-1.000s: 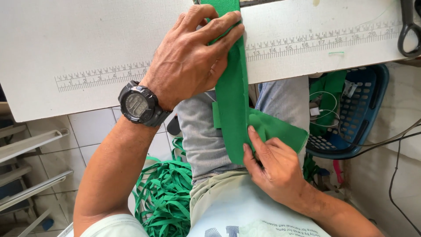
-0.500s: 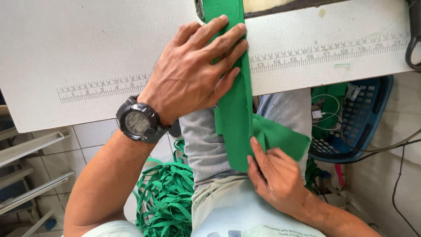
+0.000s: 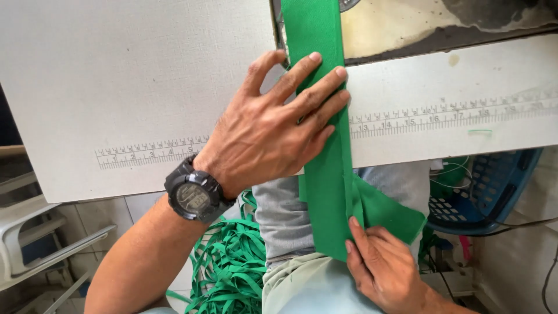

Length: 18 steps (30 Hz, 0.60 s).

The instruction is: Aligning, preparing, and cutting green fabric strips on a sewing machine table.

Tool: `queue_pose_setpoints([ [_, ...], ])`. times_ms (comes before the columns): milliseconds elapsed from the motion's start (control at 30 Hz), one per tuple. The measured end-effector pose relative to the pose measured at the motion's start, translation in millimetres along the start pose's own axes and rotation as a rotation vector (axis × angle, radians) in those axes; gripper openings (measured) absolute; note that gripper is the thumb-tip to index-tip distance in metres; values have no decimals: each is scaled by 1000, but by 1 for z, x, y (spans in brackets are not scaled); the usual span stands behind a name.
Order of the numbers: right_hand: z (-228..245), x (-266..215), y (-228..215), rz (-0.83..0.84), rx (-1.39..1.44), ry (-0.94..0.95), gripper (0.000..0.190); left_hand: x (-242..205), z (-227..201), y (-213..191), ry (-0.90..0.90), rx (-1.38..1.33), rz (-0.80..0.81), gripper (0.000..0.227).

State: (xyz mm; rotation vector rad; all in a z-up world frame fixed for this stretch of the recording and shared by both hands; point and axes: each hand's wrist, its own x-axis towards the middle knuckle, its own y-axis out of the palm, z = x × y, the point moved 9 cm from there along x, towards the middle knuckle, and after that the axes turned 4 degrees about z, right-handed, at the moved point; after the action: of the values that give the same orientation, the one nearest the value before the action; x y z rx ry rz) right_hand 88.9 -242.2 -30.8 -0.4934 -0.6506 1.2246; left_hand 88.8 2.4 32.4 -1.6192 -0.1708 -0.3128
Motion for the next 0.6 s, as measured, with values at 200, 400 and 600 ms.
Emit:
queue_pose_setpoints([
  [200,-7,33,-9,-41,50,-34,52,10,29,6,29,-6,-2,38],
  [400,-13,28,-6,-54,97,125,74,14,29,5,20,-18,-17,33],
  [600,9,-11,11,74,178,115,79,-4,-14,4,-93,-98,32,39],
])
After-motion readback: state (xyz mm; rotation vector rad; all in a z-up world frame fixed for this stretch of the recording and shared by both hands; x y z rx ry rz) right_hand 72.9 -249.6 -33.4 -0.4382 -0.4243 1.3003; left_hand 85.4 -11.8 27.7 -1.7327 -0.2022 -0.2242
